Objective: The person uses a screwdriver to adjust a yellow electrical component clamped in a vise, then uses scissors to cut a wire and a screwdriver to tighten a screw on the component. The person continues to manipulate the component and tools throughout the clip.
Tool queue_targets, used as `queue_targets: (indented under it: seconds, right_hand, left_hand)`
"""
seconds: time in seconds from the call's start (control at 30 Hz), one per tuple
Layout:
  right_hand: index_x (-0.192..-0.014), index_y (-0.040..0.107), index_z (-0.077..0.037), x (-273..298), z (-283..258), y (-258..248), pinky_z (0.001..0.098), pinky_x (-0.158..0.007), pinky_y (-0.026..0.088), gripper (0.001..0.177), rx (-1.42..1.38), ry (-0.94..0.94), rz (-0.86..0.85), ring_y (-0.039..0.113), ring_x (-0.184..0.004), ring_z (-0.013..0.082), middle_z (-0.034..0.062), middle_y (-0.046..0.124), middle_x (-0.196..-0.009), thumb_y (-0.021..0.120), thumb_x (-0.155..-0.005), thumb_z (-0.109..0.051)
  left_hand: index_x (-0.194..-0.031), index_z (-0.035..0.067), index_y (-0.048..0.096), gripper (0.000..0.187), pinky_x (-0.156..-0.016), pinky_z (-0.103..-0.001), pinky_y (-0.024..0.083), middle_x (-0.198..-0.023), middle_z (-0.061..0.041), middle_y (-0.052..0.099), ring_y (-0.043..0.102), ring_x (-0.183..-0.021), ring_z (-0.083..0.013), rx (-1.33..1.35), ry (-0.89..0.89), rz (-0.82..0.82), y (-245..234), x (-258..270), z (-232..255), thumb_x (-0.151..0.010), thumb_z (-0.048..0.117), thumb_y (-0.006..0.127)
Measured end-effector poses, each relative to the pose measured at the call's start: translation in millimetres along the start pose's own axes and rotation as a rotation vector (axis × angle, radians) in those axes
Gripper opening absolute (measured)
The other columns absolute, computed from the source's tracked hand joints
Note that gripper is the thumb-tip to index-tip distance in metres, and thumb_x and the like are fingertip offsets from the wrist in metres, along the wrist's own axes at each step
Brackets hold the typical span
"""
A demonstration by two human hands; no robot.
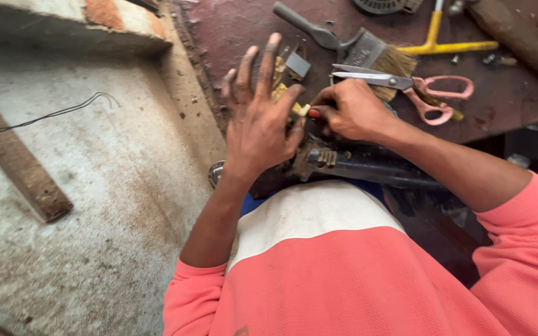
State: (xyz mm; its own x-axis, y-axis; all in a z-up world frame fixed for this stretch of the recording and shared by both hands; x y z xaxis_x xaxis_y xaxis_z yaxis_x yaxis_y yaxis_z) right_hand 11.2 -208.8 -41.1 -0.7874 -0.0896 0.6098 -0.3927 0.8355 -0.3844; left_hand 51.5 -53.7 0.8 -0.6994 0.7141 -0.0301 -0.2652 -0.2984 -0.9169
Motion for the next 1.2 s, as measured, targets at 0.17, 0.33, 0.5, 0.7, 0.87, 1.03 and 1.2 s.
queue_targets:
  seconds: [0.17,0.33,0.5,0.7,0.87,1.03,1.2]
  right_hand:
    - [-0.101,0.078,0.004,7.8,-14.3,-3.4,0.0394,-0.072,0.060,0.018,0.139,-0.349,0.216,0.076,-0.076,0.0318,0.0234,0.074,-0.086,0.071,-0.085,-0.001]
    - [-0.099,0.078,0.003,7.9,-6.9,9.1,0.0446,-0.076,0.058,0.019,0.281,-0.313,0.263,0.074,-0.082,0.0385,0.0253,0.073,-0.087,0.071,-0.081,0.001]
    - [-0.106,0.078,-0.001,14.1,-6.0,-20.0,0.0403,-0.079,0.058,0.019,0.145,-0.338,0.185,0.075,-0.084,0.0302,0.0194,0.076,-0.095,0.073,-0.088,-0.004]
    - [-0.116,0.077,-0.003,63.8,5.3,-92.1,0.0369,-0.086,0.057,0.013,0.429,-0.398,0.475,0.073,-0.096,0.0273,0.0151,0.075,-0.107,0.073,-0.103,-0.002]
    - [-0.110,0.077,-0.004,80.9,25.1,-67.9,0.0413,-0.084,0.057,0.019,0.512,-0.389,0.389,0.071,-0.090,0.0305,0.0140,0.073,-0.101,0.080,-0.093,-0.011]
    - [-0.108,0.081,-0.010,96.4,52.9,-62.8,0.0461,-0.072,0.056,0.020,0.751,-0.093,0.443,0.070,-0.079,0.0350,0.0159,0.073,-0.089,0.083,-0.088,-0.016]
    - [-0.111,0.076,-0.003,138.0,73.7,-110.5,0.0405,-0.076,0.057,0.013,0.751,-0.167,0.809,0.071,-0.082,0.0302,0.0167,0.073,-0.092,0.074,-0.098,-0.006]
  left_hand:
    - [-0.117,0.022,0.074,0.040,-0.128,-0.056,0.008,-0.174,-0.013,0.008,0.007,-0.159,-0.0371,0.000,0.008,0.000,-1.7,0.3,1.3,-0.081,0.033,0.086]
    - [-0.121,0.021,0.074,0.041,-0.128,-0.056,0.013,-0.175,-0.014,0.010,0.009,-0.160,-0.0365,-0.004,0.027,0.027,-7.7,2.6,4.8,-0.083,0.030,0.087]
    - [-0.118,0.023,0.074,0.038,-0.127,-0.057,0.011,-0.173,-0.014,0.010,0.009,-0.158,-0.0373,-0.009,0.033,0.013,-4.6,-1.5,2.9,-0.083,0.032,0.085]
    - [-0.112,0.022,0.074,0.030,-0.130,-0.055,0.008,-0.175,-0.012,0.007,0.007,-0.160,-0.0363,-0.025,0.056,0.047,2.7,5.1,-1.7,-0.090,0.038,0.085]
    - [-0.109,0.021,0.075,0.029,-0.129,-0.056,0.007,-0.175,-0.012,0.008,0.008,-0.159,-0.0362,-0.019,0.067,0.070,6.3,3.4,-3.5,-0.090,0.041,0.085]
    - [-0.112,0.018,0.077,0.034,-0.125,-0.058,0.010,-0.172,-0.017,0.015,0.014,-0.156,-0.0390,0.027,0.015,0.065,10.9,3.2,-8.9,-0.088,0.041,0.085]
    - [-0.107,0.015,0.076,0.029,-0.126,-0.060,0.011,-0.171,-0.016,0.020,0.020,-0.155,-0.0405,0.070,0.023,0.137,12.0,4.5,-14.5,-0.093,0.039,0.084]
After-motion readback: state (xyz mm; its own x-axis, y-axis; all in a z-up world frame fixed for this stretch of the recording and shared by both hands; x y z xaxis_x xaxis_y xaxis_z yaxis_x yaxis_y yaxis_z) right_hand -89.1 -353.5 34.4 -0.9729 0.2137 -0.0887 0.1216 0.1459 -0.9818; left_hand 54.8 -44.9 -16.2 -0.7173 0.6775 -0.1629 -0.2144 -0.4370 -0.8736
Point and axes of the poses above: each hand's wrist, its own x-axis away from the middle knuckle, its own y-axis out of the palm, z = x × y, the point moved 7 cm from there along -x, towards the middle knuckle
